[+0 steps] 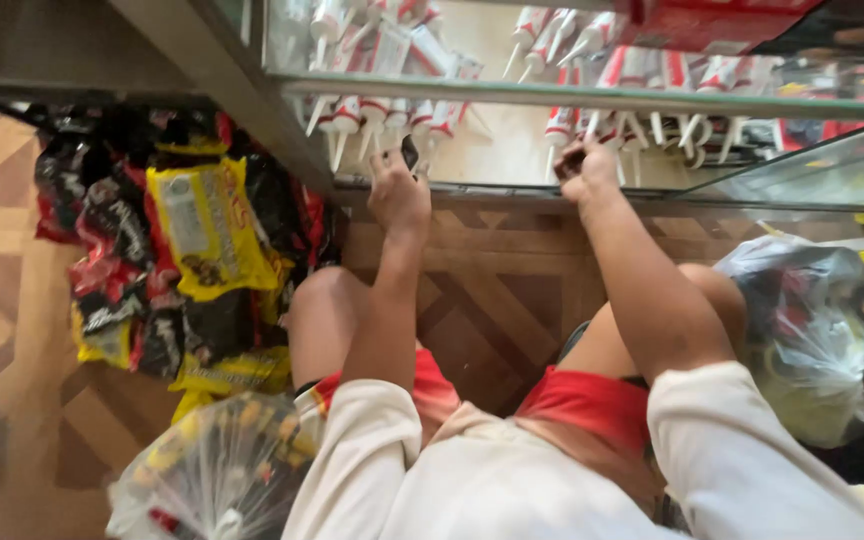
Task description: Cleaning sealant tubes with a cloth and organizing them inside a glass display case.
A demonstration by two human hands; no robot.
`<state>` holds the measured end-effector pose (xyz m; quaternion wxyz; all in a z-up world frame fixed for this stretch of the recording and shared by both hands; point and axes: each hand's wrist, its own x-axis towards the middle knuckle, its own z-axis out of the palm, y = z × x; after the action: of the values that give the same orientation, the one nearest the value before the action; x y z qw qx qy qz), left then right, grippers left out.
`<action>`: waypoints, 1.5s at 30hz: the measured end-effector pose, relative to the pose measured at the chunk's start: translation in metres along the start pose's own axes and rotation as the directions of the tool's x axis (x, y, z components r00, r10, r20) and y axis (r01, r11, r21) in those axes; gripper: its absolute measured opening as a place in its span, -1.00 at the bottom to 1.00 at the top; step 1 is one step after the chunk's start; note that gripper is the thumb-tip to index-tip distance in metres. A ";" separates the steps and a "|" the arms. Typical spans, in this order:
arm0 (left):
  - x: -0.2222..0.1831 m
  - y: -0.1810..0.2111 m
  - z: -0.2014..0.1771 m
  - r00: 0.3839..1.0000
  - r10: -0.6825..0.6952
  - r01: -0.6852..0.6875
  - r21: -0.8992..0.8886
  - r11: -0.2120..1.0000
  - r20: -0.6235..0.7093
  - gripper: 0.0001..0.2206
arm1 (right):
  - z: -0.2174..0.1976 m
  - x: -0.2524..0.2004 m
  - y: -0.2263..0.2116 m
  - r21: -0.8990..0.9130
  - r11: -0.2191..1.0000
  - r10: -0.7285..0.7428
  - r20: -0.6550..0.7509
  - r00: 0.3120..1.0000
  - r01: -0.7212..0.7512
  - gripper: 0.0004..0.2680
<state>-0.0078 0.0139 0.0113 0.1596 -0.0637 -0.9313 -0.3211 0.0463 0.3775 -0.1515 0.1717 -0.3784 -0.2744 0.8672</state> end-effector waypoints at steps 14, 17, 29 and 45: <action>0.033 -0.042 0.110 0.990 0.058 -0.080 0.174 0.981 0.130 -0.83 | 0.093 -0.302 -0.022 -0.155 0.980 0.163 0.254 0.953 -0.126 -0.87; 0.041 -0.030 0.086 0.995 0.042 -0.059 0.192 0.980 0.091 -0.73 | 0.091 -0.324 -0.022 -0.195 0.972 0.184 0.273 0.944 -0.133 -0.86; -0.033 0.090 0.043 0.268 0.363 0.962 -0.230 -0.145 0.893 -0.54 | 0.076 -0.325 0.023 -0.622 0.777 0.191 0.383 0.904 0.100 -0.94; 0.005 0.057 0.005 0.492 0.241 0.870 -0.469 -0.149 0.836 -0.68 | 0.116 -0.386 -0.003 -0.930 0.044 0.048 0.368 0.929 0.366 -0.79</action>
<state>-0.0014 0.0621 0.0422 -0.4333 0.0124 -0.3400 -0.8346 0.2122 0.1443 0.1331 -0.0809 -0.2221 -0.8541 0.4634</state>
